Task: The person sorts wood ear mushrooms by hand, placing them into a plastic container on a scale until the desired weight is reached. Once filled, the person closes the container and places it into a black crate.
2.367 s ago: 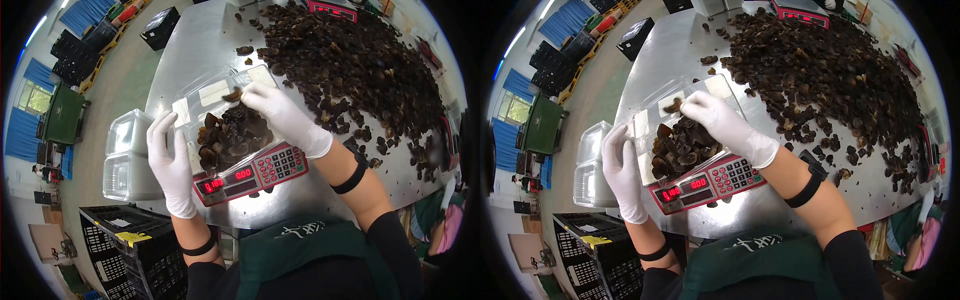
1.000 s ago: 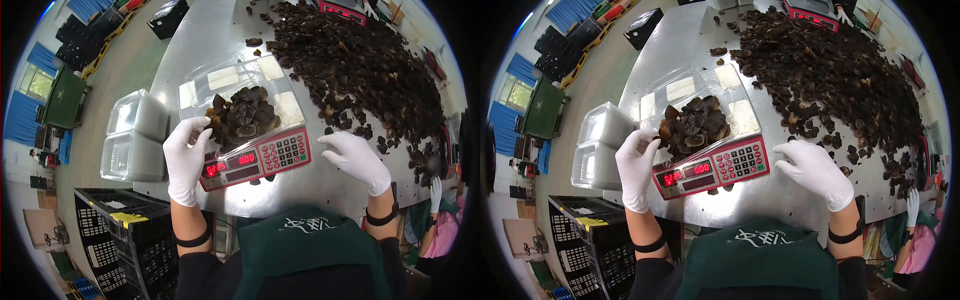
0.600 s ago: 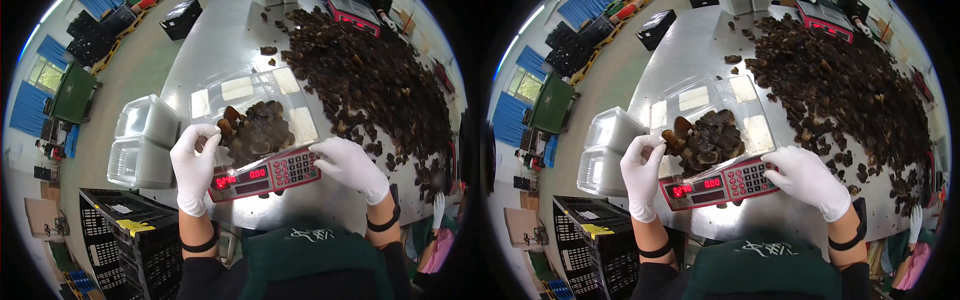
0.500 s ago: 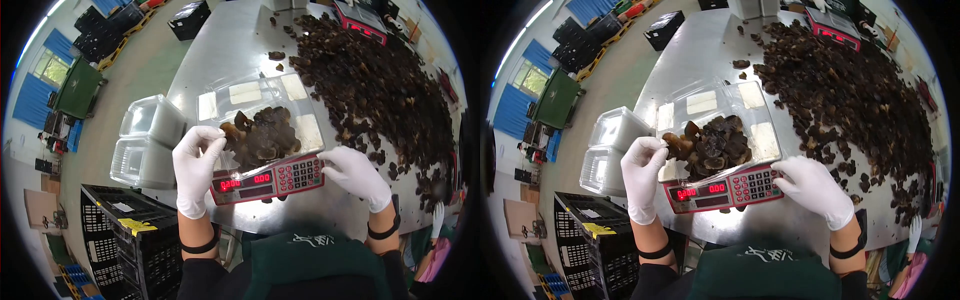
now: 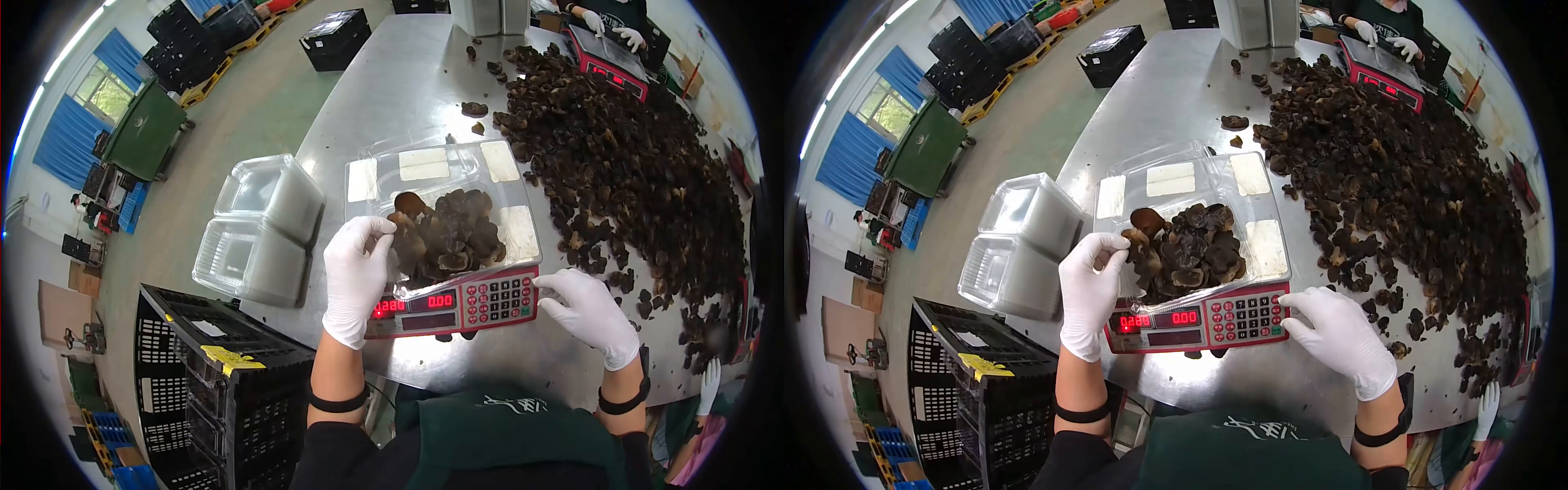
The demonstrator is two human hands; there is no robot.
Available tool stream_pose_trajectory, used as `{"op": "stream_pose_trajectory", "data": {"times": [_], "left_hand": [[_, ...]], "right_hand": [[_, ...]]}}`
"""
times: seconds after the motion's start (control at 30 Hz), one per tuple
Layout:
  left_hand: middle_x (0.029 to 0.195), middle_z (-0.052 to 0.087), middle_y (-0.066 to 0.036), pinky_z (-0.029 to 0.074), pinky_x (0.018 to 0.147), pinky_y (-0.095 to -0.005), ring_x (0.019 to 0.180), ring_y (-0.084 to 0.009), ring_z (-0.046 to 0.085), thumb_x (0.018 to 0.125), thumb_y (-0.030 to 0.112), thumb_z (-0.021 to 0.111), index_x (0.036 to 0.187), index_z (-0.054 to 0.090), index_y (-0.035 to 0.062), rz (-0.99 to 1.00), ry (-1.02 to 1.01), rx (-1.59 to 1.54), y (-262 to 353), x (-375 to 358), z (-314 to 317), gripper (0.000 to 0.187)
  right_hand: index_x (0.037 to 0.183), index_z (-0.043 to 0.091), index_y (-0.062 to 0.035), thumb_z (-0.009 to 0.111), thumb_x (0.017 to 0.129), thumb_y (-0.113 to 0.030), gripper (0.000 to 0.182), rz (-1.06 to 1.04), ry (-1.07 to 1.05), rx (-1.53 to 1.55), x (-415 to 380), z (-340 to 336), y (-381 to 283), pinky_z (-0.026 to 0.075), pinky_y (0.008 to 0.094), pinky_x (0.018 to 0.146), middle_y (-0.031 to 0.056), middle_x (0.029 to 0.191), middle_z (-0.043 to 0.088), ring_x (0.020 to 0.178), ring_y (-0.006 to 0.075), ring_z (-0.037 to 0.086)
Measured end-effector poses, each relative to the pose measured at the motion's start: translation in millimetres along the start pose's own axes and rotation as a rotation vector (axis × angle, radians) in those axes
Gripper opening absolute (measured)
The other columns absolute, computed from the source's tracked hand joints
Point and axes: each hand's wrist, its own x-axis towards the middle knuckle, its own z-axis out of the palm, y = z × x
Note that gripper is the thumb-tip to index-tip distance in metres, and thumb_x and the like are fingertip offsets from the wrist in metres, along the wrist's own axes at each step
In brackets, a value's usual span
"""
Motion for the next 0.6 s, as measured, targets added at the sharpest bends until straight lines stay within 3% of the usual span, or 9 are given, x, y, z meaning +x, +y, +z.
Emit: {"op": "stream_pose_trajectory", "data": {"times": [0.13, 0.2, 0.3, 0.33, 0.43, 0.47, 0.6], "left_hand": [[0.082, 0.065, -0.008, 0.051, 0.070, -0.0323, 0.074, -0.0194, 0.064, 0.082, -0.006, 0.070, 0.095, 0.068, 0.0050, -0.034, -0.046, 0.030, 2.2, 2.4, -2.5, 0.017], [0.085, 0.064, -0.007, 0.050, 0.079, -0.0363, 0.084, -0.0247, 0.063, 0.079, -0.004, 0.068, 0.091, 0.069, 0.0079, 0.128, -0.068, 0.258, -1.3, 2.4, -1.8, 0.017], [0.090, 0.064, -0.008, 0.047, 0.085, -0.0382, 0.092, -0.0296, 0.061, 0.077, -0.002, 0.066, 0.086, 0.069, 0.0091, 0.160, -0.001, 0.336, 2.8, 2.2, -5.0, 0.015], [0.092, 0.064, -0.009, 0.048, 0.084, -0.0395, 0.092, -0.0315, 0.061, 0.075, -0.003, 0.064, 0.081, 0.067, 0.0075, 0.147, 0.002, 0.250, -1.7, 4.6, -9.1, 0.013], [0.087, 0.062, -0.012, 0.051, 0.074, -0.0358, 0.079, -0.0283, 0.063, 0.077, -0.007, 0.058, 0.085, 0.060, 0.0019, 0.040, 0.056, 0.049, -1.2, 20.0, -22.0, 0.012], [0.084, 0.061, -0.012, 0.050, 0.071, -0.0328, 0.073, -0.0261, 0.063, 0.080, -0.008, 0.056, 0.087, 0.058, 0.0004, 0.012, 0.079, 0.066, -1.9, 26.7, -23.6, 0.011], [0.090, 0.065, -0.013, 0.052, 0.074, -0.0363, 0.077, -0.0264, 0.065, 0.087, 0.003, 0.061, 0.099, 0.064, 0.0028, 0.007, 0.104, 0.182, -21.0, 66.9, -17.1, 0.012]], "right_hand": [[0.112, 0.069, -0.0041, 0.065, 0.090, -0.021, 0.028, -0.019, 0.005, 0.007, 0.5, 1.0, -2.4, 0.052, 0.0421, 0.084, 0.0142, 0.099, 0.069, 0.093, 0.0325, 0.065], [0.112, 0.069, -0.0042, 0.065, 0.090, -0.021, 0.028, -0.012, 0.000, 0.008, -0.1, 0.6, -4.0, 0.053, 0.0420, 0.084, 0.0142, 0.099, 0.069, 0.093, 0.0326, 0.065], [0.112, 0.069, -0.0046, 0.065, 0.090, -0.021, 0.027, -0.009, 0.015, 0.020, 0.2, 1.7, -2.7, 0.053, 0.0413, 0.084, 0.0142, 0.099, 0.069, 0.094, 0.0324, 0.066], [0.112, 0.069, -0.0049, 0.065, 0.090, -0.021, 0.027, -0.016, 0.015, 0.010, 0.3, 2.2, -1.6, 0.053, 0.0411, 0.083, 0.0141, 0.099, 0.069, 0.093, 0.0323, 0.066], [0.111, 0.069, -0.0053, 0.065, 0.091, -0.021, 0.026, -0.025, 0.022, 0.007, 1.7, 4.8, 1.6, 0.053, 0.0408, 0.083, 0.0139, 0.099, 0.069, 0.092, 0.0323, 0.066], [0.111, 0.069, -0.0055, 0.065, 0.091, -0.021, 0.025, -0.030, 0.027, 0.012, 2.0, 4.8, 2.1, 0.053, 0.0408, 0.083, 0.0137, 0.098, 0.069, 0.091, 0.0324, 0.066], [0.110, 0.068, -0.0024, 0.066, 0.088, -0.010, 0.024, -0.074, 0.023, -0.010, 9.3, 3.0, -6.1, 0.053, 0.0387, 0.080, 0.0139, 0.095, 0.068, 0.090, 0.0310, 0.065]]}}
